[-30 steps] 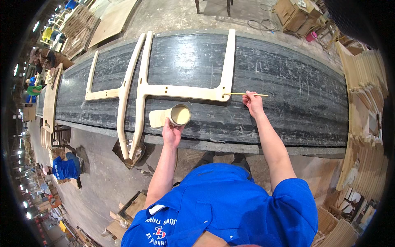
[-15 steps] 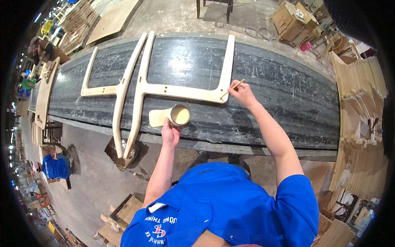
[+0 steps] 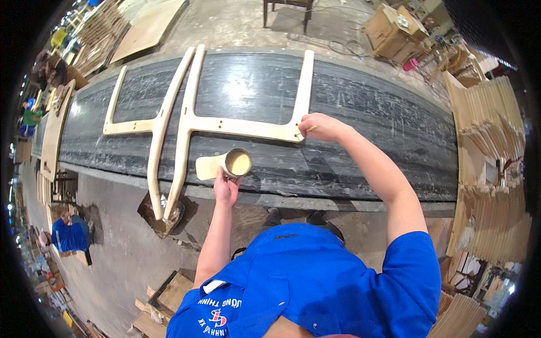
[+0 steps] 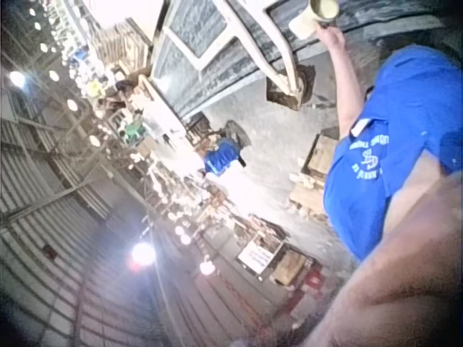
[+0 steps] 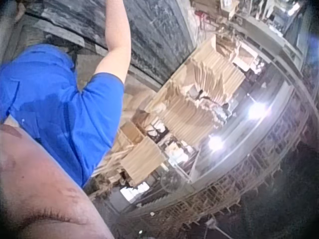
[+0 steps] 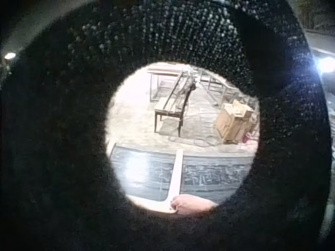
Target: The person applies a yellowish liquid to the edges and holes of wooden chair leg frames using a small brush and a container. The person repeatedly dips the brush into the container and applies the liquid to multiple frames laid out on a workbench, then places each treated frame onto a nearby rack.
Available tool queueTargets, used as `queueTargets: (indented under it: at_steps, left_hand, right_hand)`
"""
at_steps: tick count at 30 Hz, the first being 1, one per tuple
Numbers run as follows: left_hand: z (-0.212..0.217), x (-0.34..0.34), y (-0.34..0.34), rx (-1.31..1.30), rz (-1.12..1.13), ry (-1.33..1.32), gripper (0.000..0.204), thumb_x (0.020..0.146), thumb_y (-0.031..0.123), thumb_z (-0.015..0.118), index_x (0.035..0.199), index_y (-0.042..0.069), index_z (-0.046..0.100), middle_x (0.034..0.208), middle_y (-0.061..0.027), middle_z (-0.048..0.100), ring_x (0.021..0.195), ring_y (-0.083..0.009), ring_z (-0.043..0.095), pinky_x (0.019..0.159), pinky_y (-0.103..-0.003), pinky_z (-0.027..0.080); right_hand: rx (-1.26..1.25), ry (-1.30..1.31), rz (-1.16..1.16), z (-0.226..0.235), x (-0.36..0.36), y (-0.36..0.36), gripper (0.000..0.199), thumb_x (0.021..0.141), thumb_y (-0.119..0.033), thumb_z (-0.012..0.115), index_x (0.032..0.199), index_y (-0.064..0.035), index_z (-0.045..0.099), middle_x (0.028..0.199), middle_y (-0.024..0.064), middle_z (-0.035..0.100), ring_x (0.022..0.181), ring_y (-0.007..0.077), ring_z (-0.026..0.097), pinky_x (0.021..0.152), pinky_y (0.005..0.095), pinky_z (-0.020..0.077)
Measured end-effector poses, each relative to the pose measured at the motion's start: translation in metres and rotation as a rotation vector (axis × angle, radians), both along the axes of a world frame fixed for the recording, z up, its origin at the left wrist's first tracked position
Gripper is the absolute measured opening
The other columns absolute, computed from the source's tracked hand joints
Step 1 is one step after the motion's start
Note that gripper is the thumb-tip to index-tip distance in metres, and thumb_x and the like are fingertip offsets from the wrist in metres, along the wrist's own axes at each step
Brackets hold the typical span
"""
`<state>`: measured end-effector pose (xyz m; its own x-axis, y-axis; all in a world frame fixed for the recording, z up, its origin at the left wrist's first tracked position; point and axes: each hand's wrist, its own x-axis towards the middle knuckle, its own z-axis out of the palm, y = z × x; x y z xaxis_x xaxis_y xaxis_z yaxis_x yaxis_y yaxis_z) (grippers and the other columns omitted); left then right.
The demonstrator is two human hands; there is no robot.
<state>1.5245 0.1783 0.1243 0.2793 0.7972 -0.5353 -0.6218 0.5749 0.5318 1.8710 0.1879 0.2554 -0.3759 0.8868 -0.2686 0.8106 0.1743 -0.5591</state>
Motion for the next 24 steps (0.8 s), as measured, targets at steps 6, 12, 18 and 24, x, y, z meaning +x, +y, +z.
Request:
queueTargets:
  at_steps: [6, 12, 18, 24]
  left_hand:
    - [0.011, 0.026, -0.015, 0.070, -0.165, -0.100, 0.042, 0.099, 0.032, 0.031, 0.131, 0.007, 0.040, 0.131, -0.0100, 0.047, 0.118, -0.0257, 0.048, 0.095, -0.045, 0.042]
    - [0.030, 0.103, -0.037, 0.054, -0.546, -0.141, 0.039, 0.094, 0.037, 0.039, 0.122, 0.012, 0.050, 0.116, -0.0062, 0.057, 0.101, -0.0236, 0.058, 0.080, -0.040, 0.050]
    - [0.072, 0.200, -0.153, 0.061, -0.707, -0.092, 0.039, 0.093, 0.037, 0.039, 0.119, 0.010, 0.051, 0.114, -0.0088, 0.059, 0.098, -0.0263, 0.061, 0.063, -0.033, 0.056]
    - [0.100, 0.312, -0.278, -0.141, -1.050, -0.280, 0.040, 0.096, 0.037, 0.034, 0.122, 0.010, 0.049, 0.115, -0.0071, 0.060, 0.100, -0.0219, 0.061, 0.078, -0.038, 0.054]
  right_hand:
    - [0.191, 0.389, -0.571, 0.027, 0.017, -0.068, 0.011, 0.083, -0.015, 0.062, 0.089, -0.0059, 0.063, 0.083, 0.0073, 0.063, 0.077, 0.0156, 0.058, 0.072, 0.0308, 0.0488]
    - [0.714, 0.362, -1.013, 0.023, 0.088, -0.244, 0.028, 0.092, -0.025, 0.049, 0.095, -0.0009, 0.063, 0.089, 0.0126, 0.061, 0.084, 0.0223, 0.060, 0.074, 0.0325, 0.0469]
    - [1.023, 0.806, -1.479, 0.036, 0.134, -0.490, 0.022, 0.091, -0.017, 0.050, 0.100, 0.0014, 0.057, 0.091, 0.0115, 0.061, 0.076, 0.0173, 0.061, 0.071, 0.0306, 0.0513]
    - [0.862, 0.599, -2.114, 0.065, 0.130, -0.710, 0.027, 0.085, -0.010, 0.045, 0.109, 0.0006, 0.054, 0.099, 0.0115, 0.060, 0.078, 0.0180, 0.059, 0.066, 0.0298, 0.0517]
